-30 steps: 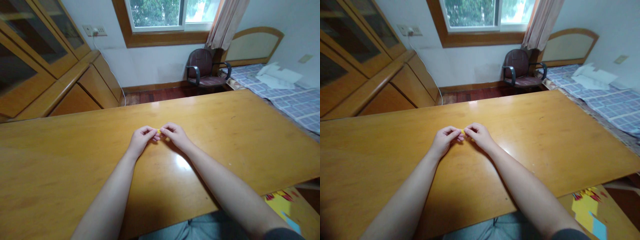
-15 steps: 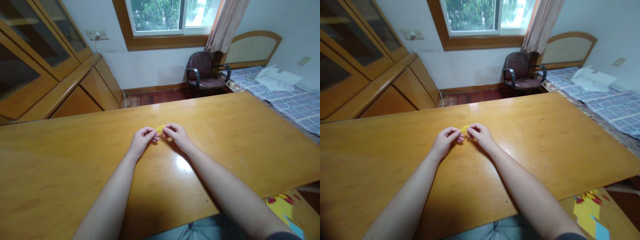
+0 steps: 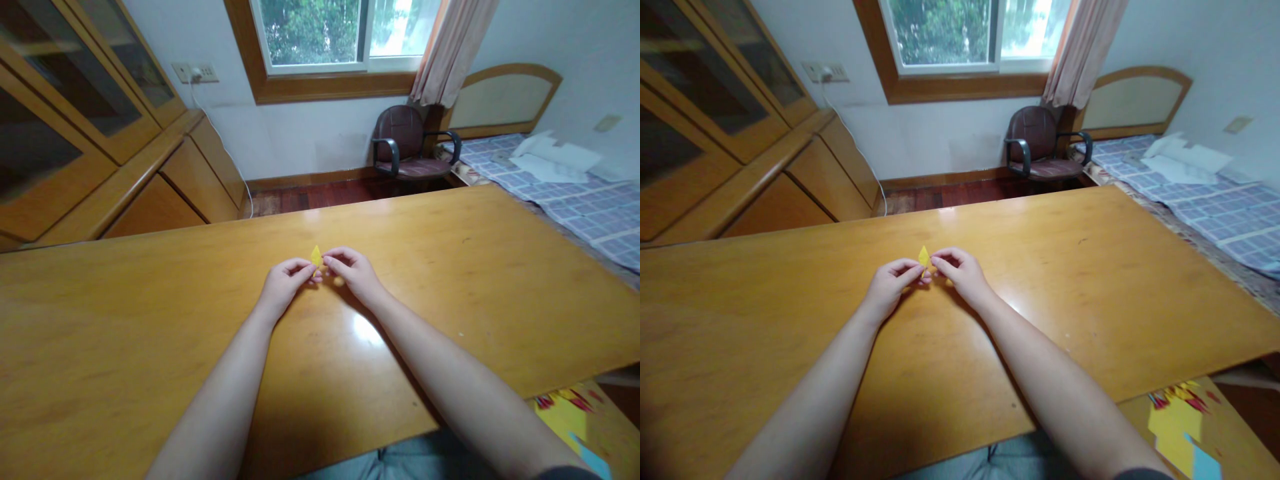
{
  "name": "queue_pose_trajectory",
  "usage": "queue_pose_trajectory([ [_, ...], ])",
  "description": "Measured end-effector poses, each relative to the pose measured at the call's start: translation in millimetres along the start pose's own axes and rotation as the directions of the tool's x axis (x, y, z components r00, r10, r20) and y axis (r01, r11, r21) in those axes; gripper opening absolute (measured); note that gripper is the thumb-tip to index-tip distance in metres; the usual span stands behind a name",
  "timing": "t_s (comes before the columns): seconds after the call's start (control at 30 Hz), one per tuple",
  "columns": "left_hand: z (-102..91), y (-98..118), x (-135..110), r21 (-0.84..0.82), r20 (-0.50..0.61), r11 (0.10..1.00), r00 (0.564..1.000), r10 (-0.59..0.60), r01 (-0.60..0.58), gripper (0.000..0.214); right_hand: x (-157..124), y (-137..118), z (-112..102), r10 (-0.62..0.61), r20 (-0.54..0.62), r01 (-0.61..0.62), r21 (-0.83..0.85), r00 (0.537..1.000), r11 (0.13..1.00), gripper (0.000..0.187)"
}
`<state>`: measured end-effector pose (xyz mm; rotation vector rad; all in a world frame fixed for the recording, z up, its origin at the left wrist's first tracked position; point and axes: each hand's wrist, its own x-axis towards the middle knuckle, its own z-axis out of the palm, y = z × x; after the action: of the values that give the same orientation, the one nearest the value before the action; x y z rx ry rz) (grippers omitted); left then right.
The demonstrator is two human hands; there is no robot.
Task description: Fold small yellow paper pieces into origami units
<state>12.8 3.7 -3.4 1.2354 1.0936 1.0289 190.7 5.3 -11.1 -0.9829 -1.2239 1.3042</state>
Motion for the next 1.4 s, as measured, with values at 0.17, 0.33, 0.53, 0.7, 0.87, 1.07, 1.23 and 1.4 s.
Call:
queue_pose_trajectory([
  [0.17, -1.2, -4.0, 2.4, -0.070, -0.073, 0.998, 0.997, -0.001, -0.004, 0.032, 0.2, 3.9, 0.6, -0.024, -0.002, 0.024, -0.045, 1.000, 0.999, 0.022],
  [0.33, 1.3, -0.7, 0.6, -0.045, -0.017, 0.999, 0.999, -0.027, 0.026, 0.034, 1.2, 4.5, 0.1, -0.050, -0.004, 0.049, -0.088, 0.999, 0.995, 0.021],
  [0.53, 0.3, 0.2, -0.1, 0.045, 0.066, 0.999, 0.998, -0.013, 0.010, 0.031, 1.1, 2.7, -0.1, -0.056, -0.014, 0.054, -0.114, 0.998, 0.992, 0.018],
  [0.7, -0.6, -1.7, 1.3, 0.126, 0.049, 0.991, 0.998, 0.036, -0.042, 0.028, 0.3, 4.8, -1.3, -0.039, 0.014, 0.040, -0.107, 0.999, 0.993, 0.022],
  [0.87, 0.7, -3.6, 1.6, 0.111, 0.031, 0.993, 0.999, 0.030, -0.033, 0.029, 0.0, 5.7, -1.9, -0.027, 0.017, 0.029, -0.126, 1.000, 0.992, 0.022],
  [1.07, -0.6, -5.4, 2.2, 0.155, 0.057, 0.986, 0.997, 0.054, -0.062, 0.027, 1.4, 6.1, -1.6, -0.032, 0.010, 0.033, -0.151, 0.999, 0.988, 0.021],
  [1.23, -1.3, -7.1, 3.7, 0.168, 0.049, 0.984, 0.998, 0.050, -0.057, 0.027, 1.0, 5.4, -1.5, -0.023, 0.011, 0.024, -0.161, 1.000, 0.987, 0.025],
  [1.4, -1.3, -7.5, 3.9, 0.128, 0.033, 0.990, 0.998, 0.054, -0.058, 0.026, 1.0, 8.3, -1.6, -0.036, -0.003, 0.035, -0.172, 0.999, 0.984, 0.023],
])
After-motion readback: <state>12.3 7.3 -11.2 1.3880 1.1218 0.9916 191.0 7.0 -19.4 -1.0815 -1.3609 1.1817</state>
